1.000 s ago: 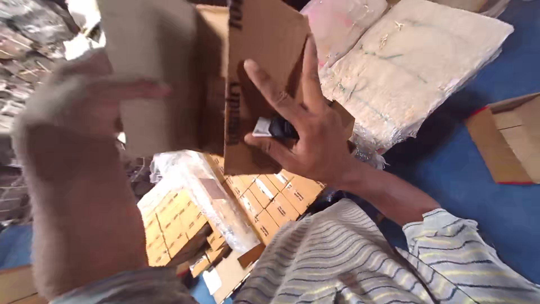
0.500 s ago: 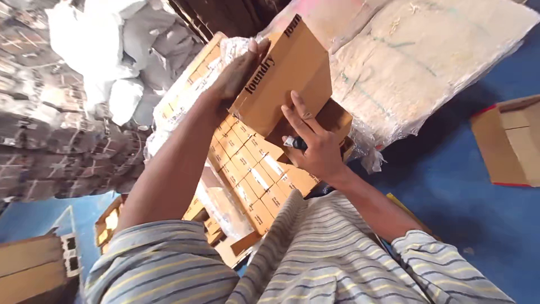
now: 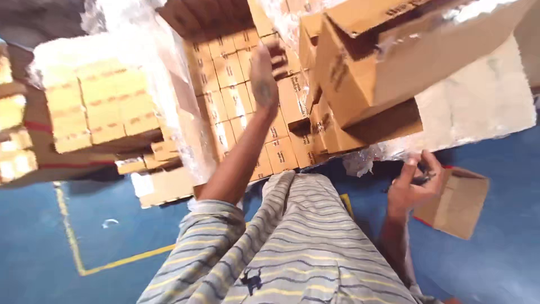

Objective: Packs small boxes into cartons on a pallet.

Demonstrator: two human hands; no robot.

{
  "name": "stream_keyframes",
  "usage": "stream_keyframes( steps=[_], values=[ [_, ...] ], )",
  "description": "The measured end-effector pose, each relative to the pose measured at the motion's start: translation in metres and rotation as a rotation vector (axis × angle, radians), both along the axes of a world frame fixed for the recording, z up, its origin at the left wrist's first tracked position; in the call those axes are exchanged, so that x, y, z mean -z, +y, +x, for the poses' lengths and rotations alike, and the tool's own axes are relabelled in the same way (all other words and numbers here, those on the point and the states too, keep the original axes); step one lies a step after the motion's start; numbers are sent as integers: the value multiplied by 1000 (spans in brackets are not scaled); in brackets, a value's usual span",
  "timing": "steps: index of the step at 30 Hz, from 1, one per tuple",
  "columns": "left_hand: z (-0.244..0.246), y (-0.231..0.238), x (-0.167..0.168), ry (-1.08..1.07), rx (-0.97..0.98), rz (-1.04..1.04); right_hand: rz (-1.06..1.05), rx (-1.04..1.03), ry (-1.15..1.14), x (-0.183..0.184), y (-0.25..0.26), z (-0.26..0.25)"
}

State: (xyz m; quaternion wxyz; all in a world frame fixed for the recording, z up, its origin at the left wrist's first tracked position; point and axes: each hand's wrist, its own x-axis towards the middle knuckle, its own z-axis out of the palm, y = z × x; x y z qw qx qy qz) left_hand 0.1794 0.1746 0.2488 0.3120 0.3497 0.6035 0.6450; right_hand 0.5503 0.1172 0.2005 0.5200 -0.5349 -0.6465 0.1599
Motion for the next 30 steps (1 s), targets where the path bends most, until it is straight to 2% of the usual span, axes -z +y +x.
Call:
stream_keyframes(
  steps=[3, 5, 8, 12, 15, 17, 19, 20, 21, 23, 26, 30],
  values=[
    [42, -44, 64, -28, -79, 50, -114, -10, 70, 3, -11, -14],
    [80, -69, 79, -7, -61, 201, -187, 8, 136, -4, -15, -32],
    [117, -82, 70, 15, 100, 321, -232, 21, 202, -19, -17, -63],
    [112, -75, 39, 153, 489, 259, -221, 38, 195, -26, -30, -93],
    [101, -83, 49, 62, 448, 270, -222, 87, 189, -22, -47, -105],
    [88, -94, 62, -23, 495, 115, -250, 157, 210, -16, -60, -116],
    [75, -98, 76, -68, 704, -75, -308, 201, 255, -10, -72, -126],
    [72, -99, 85, -86, 780, -98, -334, 203, 272, -7, -76, -132],
    [73, -101, 97, -119, 792, -79, -350, 199, 284, -5, -80, -138],
    [78, -107, 118, -244, 699, -85, -366, 202, 271, -4, -87, -147],
    [82, -102, 146, -458, 582, -313, -374, 218, 238, -4, -95, -156],
    [84, -94, 171, -569, 685, -384, -402, 224, 222, -2, -101, -164]
  ],
)
